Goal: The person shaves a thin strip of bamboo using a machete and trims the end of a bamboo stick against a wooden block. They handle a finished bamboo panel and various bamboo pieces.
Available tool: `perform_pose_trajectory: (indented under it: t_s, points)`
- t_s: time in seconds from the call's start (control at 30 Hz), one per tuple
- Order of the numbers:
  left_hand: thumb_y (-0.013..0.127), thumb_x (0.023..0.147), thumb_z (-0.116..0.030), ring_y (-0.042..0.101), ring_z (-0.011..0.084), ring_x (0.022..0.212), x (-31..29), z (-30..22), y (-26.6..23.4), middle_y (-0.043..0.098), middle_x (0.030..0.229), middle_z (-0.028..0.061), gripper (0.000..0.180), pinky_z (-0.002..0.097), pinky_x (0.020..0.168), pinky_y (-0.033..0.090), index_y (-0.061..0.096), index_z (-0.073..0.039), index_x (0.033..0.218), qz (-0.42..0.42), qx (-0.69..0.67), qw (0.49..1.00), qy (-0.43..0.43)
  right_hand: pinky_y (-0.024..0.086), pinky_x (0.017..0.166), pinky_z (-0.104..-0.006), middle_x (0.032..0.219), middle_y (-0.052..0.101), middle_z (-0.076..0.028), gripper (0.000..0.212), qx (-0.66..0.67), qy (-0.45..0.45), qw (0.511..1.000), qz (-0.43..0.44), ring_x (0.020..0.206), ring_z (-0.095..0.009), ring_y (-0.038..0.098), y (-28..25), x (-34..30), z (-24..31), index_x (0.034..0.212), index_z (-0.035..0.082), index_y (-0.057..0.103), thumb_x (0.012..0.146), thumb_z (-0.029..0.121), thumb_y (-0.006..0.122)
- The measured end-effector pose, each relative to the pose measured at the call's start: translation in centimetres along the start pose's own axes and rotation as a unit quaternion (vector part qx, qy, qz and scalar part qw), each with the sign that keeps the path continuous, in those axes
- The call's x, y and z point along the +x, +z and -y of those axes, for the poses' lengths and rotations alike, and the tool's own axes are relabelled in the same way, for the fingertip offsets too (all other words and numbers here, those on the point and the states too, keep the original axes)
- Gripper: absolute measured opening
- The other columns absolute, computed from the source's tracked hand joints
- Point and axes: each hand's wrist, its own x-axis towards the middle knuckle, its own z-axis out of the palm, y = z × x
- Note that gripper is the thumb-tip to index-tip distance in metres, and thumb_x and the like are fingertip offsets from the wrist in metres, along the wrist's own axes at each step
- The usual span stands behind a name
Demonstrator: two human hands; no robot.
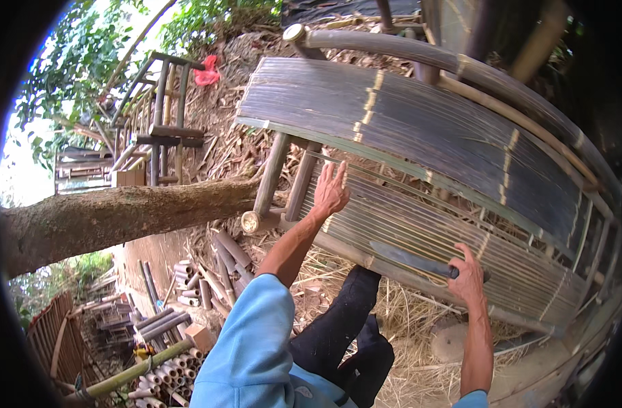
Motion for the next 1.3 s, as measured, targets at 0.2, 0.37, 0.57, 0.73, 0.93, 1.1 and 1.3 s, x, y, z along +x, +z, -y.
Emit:
perform_pose_trajectory:
  t_s: [0.2,0.37,0.57,0.73,0.93,1.1,1.3]
  points:
    - [0.064,0.088,-0.033,0.020,0.0496,0.147,6.7,3.1,1.3,0.022,0.158,0.0297,0.070,0.0588,0.119,0.022,0.040,-0.015,0.151,0.055,0.017,0.998,-0.024,0.046,0.101,-0.0516,0.146,0.046,-0.019,0.019,-0.060,-0.021,0.997,0.051,0.126,-0.044,0.051,0.7,11.0,-3.4,0.079,0.006,0.069,0.062,-0.001,0.070]
    - [0.068,0.087,-0.037,0.020,0.0500,0.147,7.9,4.8,3.3,0.026,0.156,0.0340,0.067,0.0584,0.120,0.020,0.046,-0.009,0.145,0.069,-0.026,0.997,-0.031,0.041,0.104,-0.0503,0.147,0.044,-0.019,0.020,-0.127,-0.006,0.985,0.119,0.124,-0.045,0.050,0.8,14.1,-4.9,0.082,0.004,0.067,0.062,-0.003,0.069]
    - [0.067,0.090,-0.033,0.024,0.0523,0.144,6.9,5.5,3.8,0.034,0.150,0.0357,0.045,0.0583,0.120,0.018,0.055,-0.009,0.126,0.047,-0.069,0.996,0.030,0.045,0.097,-0.0464,0.126,0.051,-0.017,0.028,-0.149,0.000,0.979,0.141,0.117,-0.038,0.050,-1.2,13.9,-2.6,0.087,0.005,0.069,0.060,0.001,0.074]
    - [0.063,0.094,-0.040,0.025,0.0536,0.142,7.1,3.5,1.9,0.033,0.146,0.0346,0.047,0.0602,0.118,0.020,0.054,-0.007,0.125,0.107,-0.124,0.985,0.044,0.044,0.091,-0.0477,0.117,0.050,-0.016,0.026,-0.164,0.023,0.974,0.155,0.111,-0.038,0.050,-6.2,10.7,0.4,0.085,0.002,0.067,0.060,0.001,0.075]
    - [0.061,0.096,-0.044,0.032,0.0548,0.135,6.6,4.4,4.1,0.039,0.136,0.0339,0.047,0.0603,0.115,0.023,0.053,-0.006,0.123,0.072,-0.134,0.985,0.082,0.044,0.091,-0.0485,0.115,0.050,-0.018,0.026,-0.148,0.030,0.974,0.171,0.109,-0.039,0.050,-7.8,10.3,2.0,0.086,0.002,0.066,0.061,0.002,0.074]
    - [0.062,0.094,-0.048,0.029,0.0540,0.138,6.7,4.8,4.4,0.039,0.139,0.0359,0.053,0.0599,0.115,0.025,0.053,-0.005,0.125,0.119,-0.120,0.983,0.073,0.044,0.093,-0.0485,0.120,0.052,-0.020,0.027,-0.142,0.035,0.976,0.161,0.112,-0.040,0.051,-5.9,10.6,0.2,0.087,0.001,0.065,0.061,0.003,0.074]
    - [0.060,0.094,-0.047,0.028,0.0514,0.142,5.6,7.6,4.3,0.031,0.153,0.0342,0.060,0.0593,0.115,0.026,0.050,-0.005,0.136,0.157,-0.031,0.987,0.025,0.045,0.097,-0.0502,0.133,0.052,-0.019,0.024,-0.076,-0.006,0.993,0.089,0.121,-0.042,0.051,-2.7,10.6,-0.8,0.086,0.001,0.065,0.063,0.001,0.072]
